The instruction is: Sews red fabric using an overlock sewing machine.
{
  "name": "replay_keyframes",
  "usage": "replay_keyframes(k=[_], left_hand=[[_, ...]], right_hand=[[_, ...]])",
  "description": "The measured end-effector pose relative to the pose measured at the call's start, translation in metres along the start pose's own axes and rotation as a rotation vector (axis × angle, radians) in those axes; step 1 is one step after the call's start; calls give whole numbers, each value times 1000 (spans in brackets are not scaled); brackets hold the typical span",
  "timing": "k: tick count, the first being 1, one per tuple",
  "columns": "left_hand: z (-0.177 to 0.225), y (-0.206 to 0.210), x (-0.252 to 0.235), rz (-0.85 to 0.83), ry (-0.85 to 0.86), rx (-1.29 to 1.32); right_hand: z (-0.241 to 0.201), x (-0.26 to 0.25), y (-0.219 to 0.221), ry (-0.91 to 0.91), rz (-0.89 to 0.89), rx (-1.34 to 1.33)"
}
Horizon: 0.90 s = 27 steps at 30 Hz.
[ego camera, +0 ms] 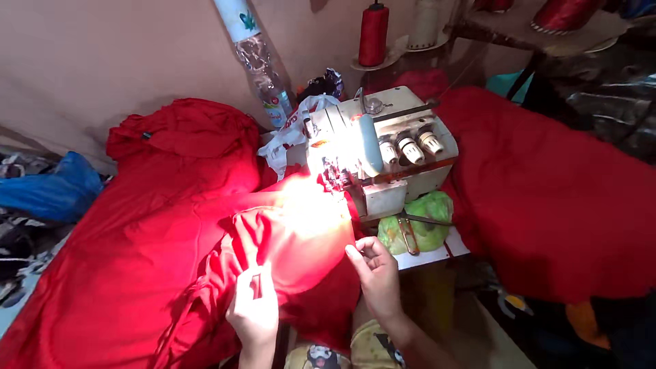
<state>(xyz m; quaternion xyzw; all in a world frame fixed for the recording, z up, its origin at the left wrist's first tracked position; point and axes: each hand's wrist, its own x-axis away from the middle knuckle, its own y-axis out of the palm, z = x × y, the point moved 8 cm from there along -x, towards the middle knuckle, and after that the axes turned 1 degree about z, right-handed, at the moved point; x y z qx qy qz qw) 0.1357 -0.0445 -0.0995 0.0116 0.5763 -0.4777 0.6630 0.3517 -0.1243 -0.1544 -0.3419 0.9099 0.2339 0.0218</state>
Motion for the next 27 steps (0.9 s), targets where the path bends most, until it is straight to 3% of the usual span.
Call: replay_keyframes(k=[4, 9, 12, 16, 22, 24, 27], left_hand=[[-2, -4, -3, -78, -4, -20], [-2, -13, -15, -257, -253, 447], [-4, -18, -20, -304, -365, 593], [-20, -17, -28, -214, -365, 588], [-28, 11, -11, -117, -601, 617], [-12, 9, -2, -110, -569, 602], [12, -1, 10, -190, -312, 700]], right_hand=[[4, 9, 5, -23, -50, 11], [13, 18, 7, 104, -169, 153], [12, 25, 6, 131, -210, 156], [-7, 31, 3, 37, -206, 112], [-11, 35, -8, -53, -81, 136], [-20, 33, -18, -62, -55, 143], [-27, 30, -39, 43, -55, 99]])
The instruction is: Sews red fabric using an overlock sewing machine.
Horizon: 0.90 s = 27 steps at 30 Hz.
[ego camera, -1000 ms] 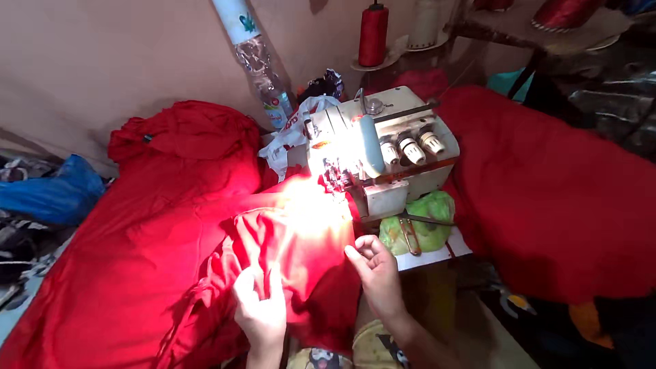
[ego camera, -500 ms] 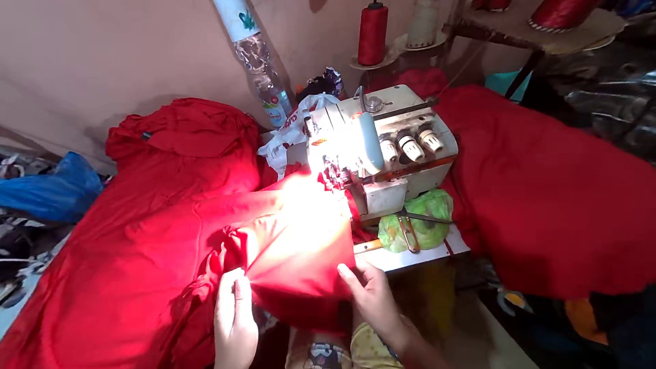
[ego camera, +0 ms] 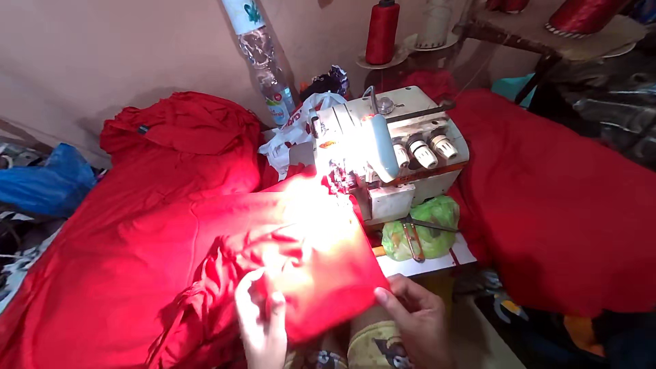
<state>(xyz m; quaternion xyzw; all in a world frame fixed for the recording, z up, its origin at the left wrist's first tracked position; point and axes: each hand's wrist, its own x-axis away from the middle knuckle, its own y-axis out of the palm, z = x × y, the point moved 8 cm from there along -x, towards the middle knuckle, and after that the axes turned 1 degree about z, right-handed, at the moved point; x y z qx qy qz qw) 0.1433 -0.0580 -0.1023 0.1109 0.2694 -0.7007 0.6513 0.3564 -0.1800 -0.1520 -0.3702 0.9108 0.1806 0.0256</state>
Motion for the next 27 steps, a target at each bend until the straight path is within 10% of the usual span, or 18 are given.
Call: replay_keyframes(k=[10, 20, 27], left_hand=[[21, -9, -41, -30, 315, -394], [-11, 15, -108, -44, 245, -463], [-38, -17, 68, -7, 367, -481]], right_hand=[[22, -16, 17, 75, -14, -50], [19, -66, 45, -66, 80, -70], [48, 14, 40, 137, -110, 98]])
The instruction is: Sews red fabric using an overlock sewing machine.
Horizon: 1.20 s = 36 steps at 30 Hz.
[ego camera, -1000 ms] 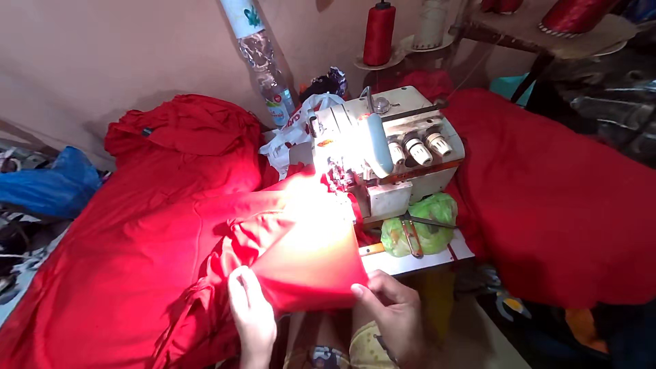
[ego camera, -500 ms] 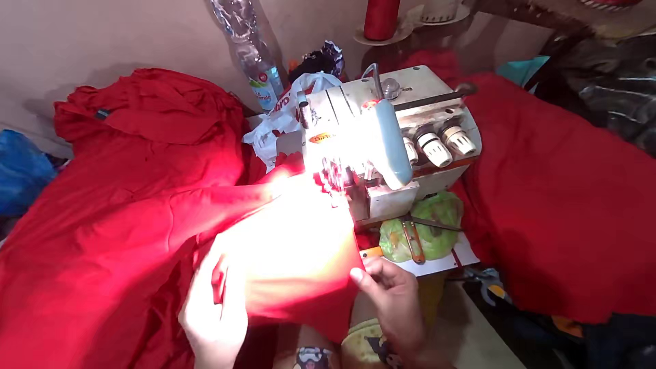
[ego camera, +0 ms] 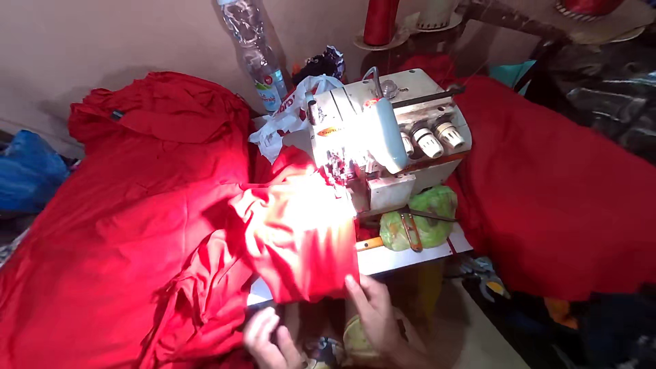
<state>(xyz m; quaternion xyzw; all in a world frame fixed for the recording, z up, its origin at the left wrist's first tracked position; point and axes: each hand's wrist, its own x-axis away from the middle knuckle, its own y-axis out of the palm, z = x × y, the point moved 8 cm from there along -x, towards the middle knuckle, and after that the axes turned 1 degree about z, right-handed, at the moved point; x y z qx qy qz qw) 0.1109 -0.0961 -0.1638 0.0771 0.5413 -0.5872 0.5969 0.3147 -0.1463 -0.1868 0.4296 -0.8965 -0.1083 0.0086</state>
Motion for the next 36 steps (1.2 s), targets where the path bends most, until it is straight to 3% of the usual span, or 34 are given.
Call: replay_keyframes(k=[2, 5, 7, 10, 12, 21, 27, 31, 34, 36], left_hand=[[-12, 17, 60, -236, -242, 50], [-23, 49, 89, -495, -510, 64], [-23, 66, 80, -447, -510, 98], [-20, 74, 57, -174, -421, 101], [-19, 71, 49, -98, -382, 66], [-34, 28, 67, -99, -322, 14], [-35, 35, 63, -211, -422, 40], [-40, 59, 68, -339, -627, 376], [-41, 74, 59, -224, -742, 729], [-45, 78, 54, -141, -816, 834]], right_hand=[[25, 31, -7, 82, -6, 11], [62, 55, -21, 178, 33, 63], [71, 58, -27, 162, 34, 77], [74, 57, -33, 92, 40, 109], [76, 56, -37, 39, 70, 126], [81, 55, -50, 86, 119, 126], [82, 52, -51, 19, 144, 123], [87, 45, -48, 9, 154, 139], [90, 41, -47, -13, 174, 148], [89, 44, -46, -37, 153, 132]])
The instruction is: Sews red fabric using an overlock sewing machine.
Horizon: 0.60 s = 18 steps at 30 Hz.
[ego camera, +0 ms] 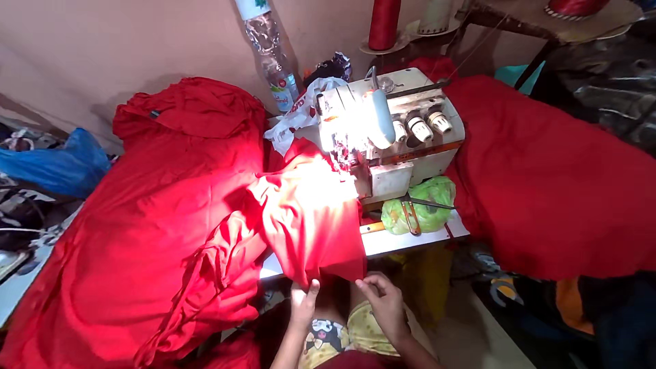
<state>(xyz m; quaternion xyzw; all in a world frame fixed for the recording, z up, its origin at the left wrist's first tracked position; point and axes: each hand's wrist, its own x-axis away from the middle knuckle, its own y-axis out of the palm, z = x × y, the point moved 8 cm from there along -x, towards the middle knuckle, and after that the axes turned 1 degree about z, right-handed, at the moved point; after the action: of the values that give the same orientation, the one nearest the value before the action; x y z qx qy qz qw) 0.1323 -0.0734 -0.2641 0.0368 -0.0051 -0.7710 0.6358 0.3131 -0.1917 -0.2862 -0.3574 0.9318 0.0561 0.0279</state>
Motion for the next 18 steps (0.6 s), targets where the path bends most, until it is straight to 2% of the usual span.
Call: replay_keyframes(k=[4, 10, 13, 15, 18], left_hand=[[12, -4, 10, 110, -116, -111], [39, -8, 31, 196, -113, -429], [65, -9, 46, 174, 51, -409], [74, -10, 47, 134, 199, -314], [90, -6, 39, 107, 299, -321]], right_hand=[[-7, 7, -9, -3, -45, 26], [-20, 13, -14, 24, -27, -21], [-44, 18, -16, 131, -141, -52], [-55, 19, -18, 131, -180, -98], [-70, 8, -17, 127, -191, -136]])
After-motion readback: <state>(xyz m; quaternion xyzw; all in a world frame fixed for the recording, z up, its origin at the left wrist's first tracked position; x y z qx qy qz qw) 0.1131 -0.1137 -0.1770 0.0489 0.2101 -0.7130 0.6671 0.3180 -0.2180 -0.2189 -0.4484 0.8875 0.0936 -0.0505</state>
